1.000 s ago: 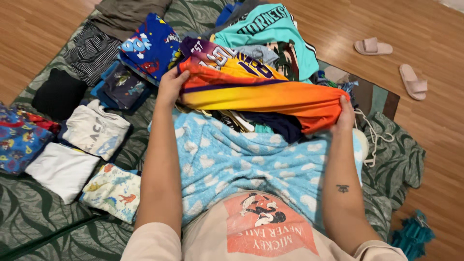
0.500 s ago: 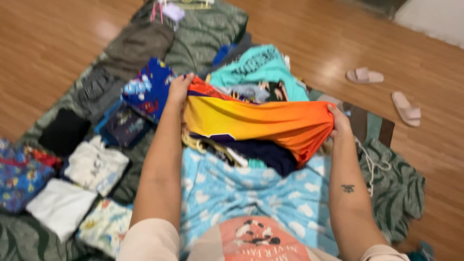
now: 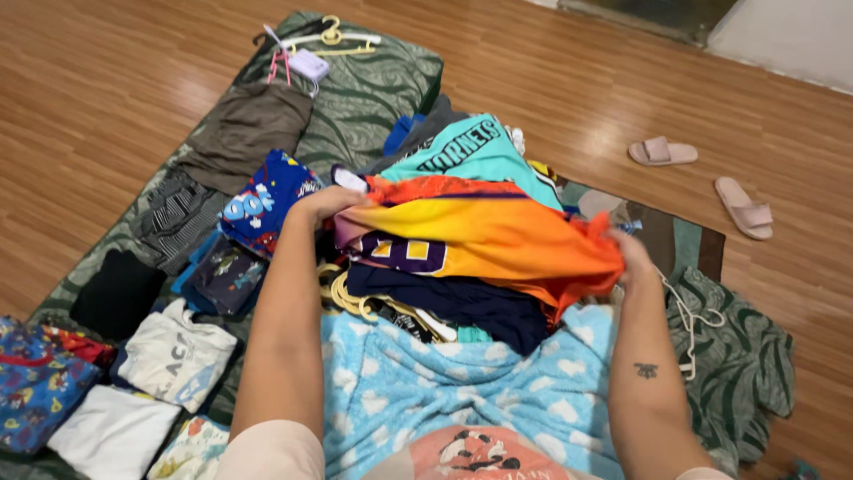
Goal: The person folds various items of clothing, including shirts, shorts, and a jersey, on a green patterned bed cover, then places them into stacks.
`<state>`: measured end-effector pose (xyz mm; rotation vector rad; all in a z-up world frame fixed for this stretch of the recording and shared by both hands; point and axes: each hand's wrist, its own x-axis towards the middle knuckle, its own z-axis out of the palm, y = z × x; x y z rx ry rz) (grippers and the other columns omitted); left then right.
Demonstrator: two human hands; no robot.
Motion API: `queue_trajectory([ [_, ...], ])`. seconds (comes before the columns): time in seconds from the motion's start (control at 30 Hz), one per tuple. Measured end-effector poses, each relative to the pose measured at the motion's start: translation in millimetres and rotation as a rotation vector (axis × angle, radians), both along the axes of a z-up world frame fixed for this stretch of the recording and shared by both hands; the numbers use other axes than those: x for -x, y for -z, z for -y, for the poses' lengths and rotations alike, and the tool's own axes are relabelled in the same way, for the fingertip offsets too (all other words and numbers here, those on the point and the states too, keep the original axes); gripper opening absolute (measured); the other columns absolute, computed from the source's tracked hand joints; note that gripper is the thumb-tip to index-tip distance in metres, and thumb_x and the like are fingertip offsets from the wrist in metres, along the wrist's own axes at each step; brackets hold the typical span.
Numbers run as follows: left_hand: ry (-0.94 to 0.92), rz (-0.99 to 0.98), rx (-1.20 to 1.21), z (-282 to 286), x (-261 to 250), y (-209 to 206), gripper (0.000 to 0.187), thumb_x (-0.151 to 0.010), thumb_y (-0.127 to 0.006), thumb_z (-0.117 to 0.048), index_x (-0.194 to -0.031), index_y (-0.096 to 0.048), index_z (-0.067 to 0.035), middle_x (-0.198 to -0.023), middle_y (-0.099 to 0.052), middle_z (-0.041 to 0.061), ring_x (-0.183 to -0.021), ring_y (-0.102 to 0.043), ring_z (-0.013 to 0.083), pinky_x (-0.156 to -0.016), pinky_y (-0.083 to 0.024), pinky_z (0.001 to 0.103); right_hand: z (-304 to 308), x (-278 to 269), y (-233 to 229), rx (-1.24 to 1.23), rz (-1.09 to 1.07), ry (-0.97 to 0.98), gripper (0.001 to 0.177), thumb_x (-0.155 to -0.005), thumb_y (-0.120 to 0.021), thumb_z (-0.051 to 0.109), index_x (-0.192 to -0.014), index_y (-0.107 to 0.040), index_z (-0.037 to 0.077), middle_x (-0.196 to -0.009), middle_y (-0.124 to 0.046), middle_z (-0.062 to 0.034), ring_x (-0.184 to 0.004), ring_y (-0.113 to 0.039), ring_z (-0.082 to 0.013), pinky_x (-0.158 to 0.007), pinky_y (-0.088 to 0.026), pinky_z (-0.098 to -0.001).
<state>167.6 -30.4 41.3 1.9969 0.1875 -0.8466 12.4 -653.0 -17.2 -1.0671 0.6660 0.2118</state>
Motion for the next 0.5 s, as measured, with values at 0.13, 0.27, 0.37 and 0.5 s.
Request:
queue_trajectory([
  [0.13, 0.192, -0.093, -0.086, -36, 19, 46, 0.029, -0.082, -0.074, -0.040, -0.095, -0.077, -0.014, -0.083, -0.070, 0.000, -0.069, -0.058, 0.0162, -0.058, -0.042, 0.033, -21, 50, 30, 0.391, -0.231, -0.472, 0.021, -0.085, -0.067, 0.023, -0.098, -0.075, 0.008, -0.086, -0.072, -0.0072, -0.073, -0.065, -0.0222, -0.064, -0.051, -0.0395],
  [0.27, 0.398, 0.113, -0.108, -46, 17, 77, 0.033, -0.081, -0.076, -0.036, -0.098, -0.076, -0.008, -0.087, -0.071, 0.004, -0.074, -0.061, 0.0163, -0.064, -0.051, 0.033, -29, 38, 40, 0.554, -0.252, -0.538, 0.026, -0.085, -0.074, 0.038, -0.087, -0.068, 0.013, -0.070, -0.052, 0.0002, -0.058, -0.042, -0.0144, -0.051, -0.030, -0.0315],
  [0.37, 0.153, 0.213, -0.028, -26, 17, 75, 0.041, -0.087, -0.074, -0.041, -0.107, -0.072, -0.005, -0.092, -0.069, 0.010, -0.076, -0.060, 0.0179, -0.064, -0.049, 0.036, -46, 25, 55, 0.734, -0.381, -0.361, 0.049, -0.095, -0.071, 0.056, -0.097, -0.072, 0.007, -0.078, -0.058, -0.0056, -0.065, -0.046, -0.0210, -0.060, -0.035, -0.0355],
  [0.5, -0.124, 0.226, 0.159, 13, 38, 63, 0.043, -0.088, -0.074, -0.039, -0.113, -0.070, -0.005, -0.100, -0.073, 0.003, -0.083, -0.065, 0.0140, -0.070, -0.053, 0.034, -69, 27, 76, -0.006, -0.356, -0.206, 0.043, -0.093, -0.067, 0.044, -0.117, -0.070, 0.008, -0.112, -0.077, -0.0063, -0.099, -0.073, -0.0237, -0.090, -0.057, -0.0410],
])
